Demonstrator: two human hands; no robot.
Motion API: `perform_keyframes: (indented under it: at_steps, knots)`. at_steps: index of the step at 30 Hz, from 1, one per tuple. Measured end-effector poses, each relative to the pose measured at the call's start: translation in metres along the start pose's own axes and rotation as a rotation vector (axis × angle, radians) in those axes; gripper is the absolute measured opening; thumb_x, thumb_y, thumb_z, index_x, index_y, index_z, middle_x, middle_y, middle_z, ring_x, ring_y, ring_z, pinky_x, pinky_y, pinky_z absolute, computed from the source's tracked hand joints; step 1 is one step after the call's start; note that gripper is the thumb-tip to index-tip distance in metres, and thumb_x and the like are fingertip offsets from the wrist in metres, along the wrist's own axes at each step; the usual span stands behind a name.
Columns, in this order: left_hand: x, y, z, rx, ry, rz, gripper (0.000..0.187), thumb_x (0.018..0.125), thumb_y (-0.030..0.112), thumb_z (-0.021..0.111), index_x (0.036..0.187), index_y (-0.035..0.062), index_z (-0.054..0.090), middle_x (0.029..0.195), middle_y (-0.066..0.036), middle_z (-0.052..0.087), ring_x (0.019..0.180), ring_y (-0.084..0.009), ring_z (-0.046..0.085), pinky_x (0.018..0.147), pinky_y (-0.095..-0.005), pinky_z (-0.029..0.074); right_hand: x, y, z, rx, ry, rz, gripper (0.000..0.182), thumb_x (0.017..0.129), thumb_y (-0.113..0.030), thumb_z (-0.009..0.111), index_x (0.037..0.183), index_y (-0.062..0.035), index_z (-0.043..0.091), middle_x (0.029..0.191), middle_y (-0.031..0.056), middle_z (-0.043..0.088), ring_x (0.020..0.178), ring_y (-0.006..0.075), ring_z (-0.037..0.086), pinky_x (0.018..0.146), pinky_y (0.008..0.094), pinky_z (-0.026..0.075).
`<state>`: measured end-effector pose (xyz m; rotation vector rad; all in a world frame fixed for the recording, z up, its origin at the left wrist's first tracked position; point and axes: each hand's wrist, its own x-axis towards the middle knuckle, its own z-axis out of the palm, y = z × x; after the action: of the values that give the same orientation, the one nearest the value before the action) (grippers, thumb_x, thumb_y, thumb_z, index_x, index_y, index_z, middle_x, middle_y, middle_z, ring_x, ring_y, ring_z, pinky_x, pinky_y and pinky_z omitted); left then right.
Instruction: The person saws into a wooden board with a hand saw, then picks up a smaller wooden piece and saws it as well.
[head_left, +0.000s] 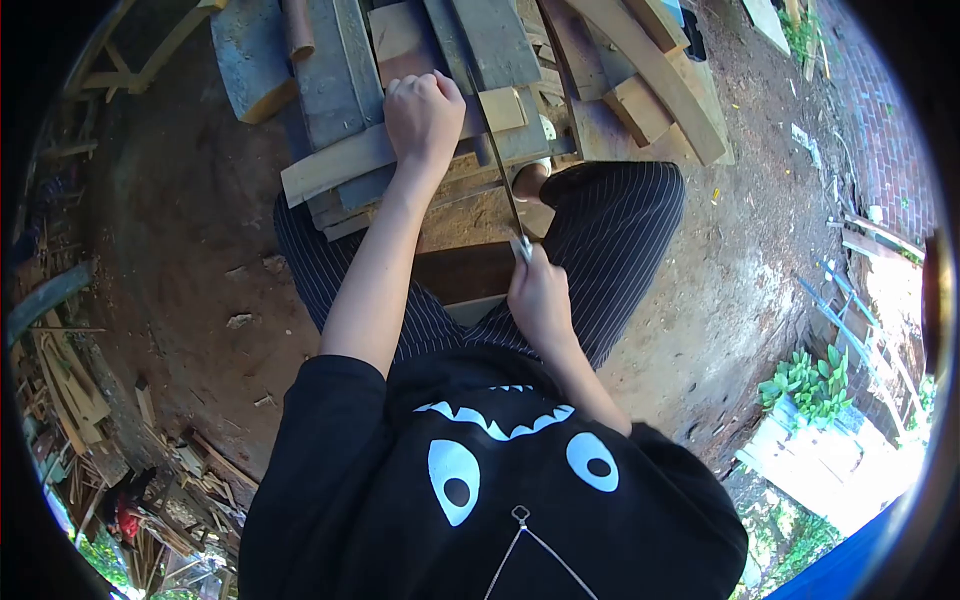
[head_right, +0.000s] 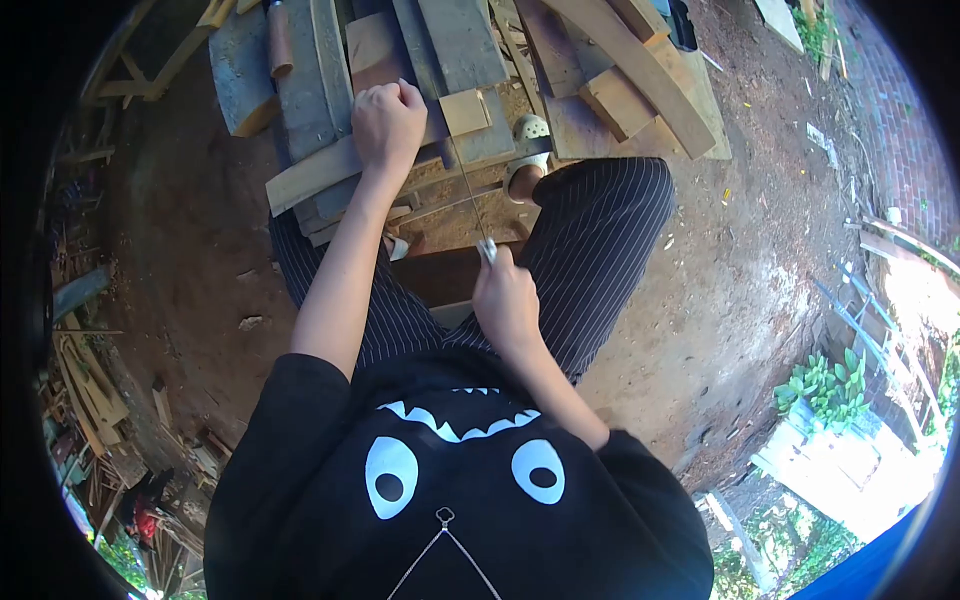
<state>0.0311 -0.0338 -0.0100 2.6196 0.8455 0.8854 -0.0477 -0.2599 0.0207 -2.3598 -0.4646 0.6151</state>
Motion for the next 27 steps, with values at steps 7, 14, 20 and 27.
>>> perform_keyframes:
  at_steps: [7,14,20,27]
  knots:
    - [-0.003,-0.003,0.004,-0.004,0.017,0.020,0.029,0.080,0.012,0.052,0.056,-0.0011,0.061,0.060,-0.018,0.060,0.062,-0.0342,0.057,0.066,-0.0408,0.047,0.065,-0.025,0.018,-0.061,0.082,-0.051,0.021,0.091,-0.017,0.048,0.084,0.0031,0.050,0.068,0.0301,0.058,0.070,0.0472,0.060,0.059,0.0534,0.049]
    - [-0.001,-0.002,0.002,-0.017,0.017,0.001,0.029,0.080,0.013,0.052,0.056,-0.0008,0.061,0.060,-0.018,0.060,0.061,-0.0342,0.057,0.064,-0.0410,0.048,-0.002,0.004,0.004,0.003,-0.016,0.026,0.023,0.091,-0.018,0.047,0.085,0.0035,0.050,0.069,0.0294,0.058,0.070,0.0476,0.059,0.062,0.0537,0.049]
    - [-0.003,-0.004,0.006,-0.023,0.049,-0.001,0.029,0.081,0.013,0.054,0.055,-0.0005,0.058,0.061,-0.019,0.059,0.064,-0.0353,0.058,0.063,-0.0432,0.048,0.065,-0.026,0.017,-0.139,0.072,-0.047,0.016,0.088,-0.012,0.050,0.086,0.0032,0.050,0.067,0.0303,0.057,0.068,0.0469,0.060,0.059,0.0529,0.049]
    - [-0.002,-0.002,0.001,-0.017,0.015,0.014,0.029,0.081,0.014,0.054,0.057,-0.0008,0.060,0.062,-0.019,0.060,0.065,-0.0350,0.059,0.064,-0.0432,0.049,0.002,-0.002,-0.004,0.054,-0.036,0.024,0.020,0.090,-0.015,0.048,0.086,0.0043,0.051,0.070,0.0308,0.058,0.070,0.0470,0.059,0.061,0.0535,0.049]
